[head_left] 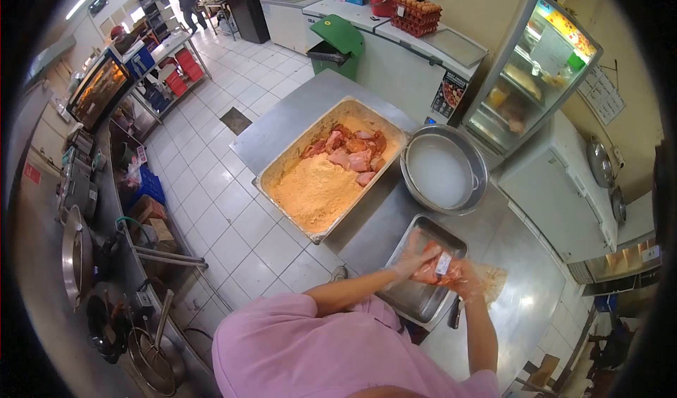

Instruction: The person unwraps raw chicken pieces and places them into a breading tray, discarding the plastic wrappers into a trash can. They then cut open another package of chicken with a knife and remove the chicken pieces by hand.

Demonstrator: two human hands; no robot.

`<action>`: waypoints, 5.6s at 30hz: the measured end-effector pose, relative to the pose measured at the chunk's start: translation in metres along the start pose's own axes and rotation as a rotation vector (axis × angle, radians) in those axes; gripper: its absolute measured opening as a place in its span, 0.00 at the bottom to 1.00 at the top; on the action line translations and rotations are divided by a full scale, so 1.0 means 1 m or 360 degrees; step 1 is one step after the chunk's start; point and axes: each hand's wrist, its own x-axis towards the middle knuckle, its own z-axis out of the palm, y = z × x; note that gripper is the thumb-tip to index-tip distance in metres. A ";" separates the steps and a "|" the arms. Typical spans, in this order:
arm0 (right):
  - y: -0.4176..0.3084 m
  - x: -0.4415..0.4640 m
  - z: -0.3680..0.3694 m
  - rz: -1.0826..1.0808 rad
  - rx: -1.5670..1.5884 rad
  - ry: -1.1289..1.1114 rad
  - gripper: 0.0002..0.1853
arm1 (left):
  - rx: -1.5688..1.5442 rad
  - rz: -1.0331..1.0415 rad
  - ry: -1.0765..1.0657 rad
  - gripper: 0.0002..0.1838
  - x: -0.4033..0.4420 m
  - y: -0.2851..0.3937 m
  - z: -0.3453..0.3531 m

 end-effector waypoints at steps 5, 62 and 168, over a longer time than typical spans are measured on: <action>-0.058 -0.024 0.090 -0.0367 -0.0735 -0.0229 0.26 | -0.1435 -0.1208 -0.0950 0.27 0.009 0.024 -0.014; -0.121 0.227 0.312 -0.0221 -0.0239 -0.0656 0.27 | -0.1967 -0.1264 -0.0956 0.26 -0.006 -0.008 -0.067; -0.052 -0.170 0.077 -0.0730 -0.1512 0.0588 0.17 | -0.1305 -0.1031 -0.1047 0.26 -0.032 0.046 0.044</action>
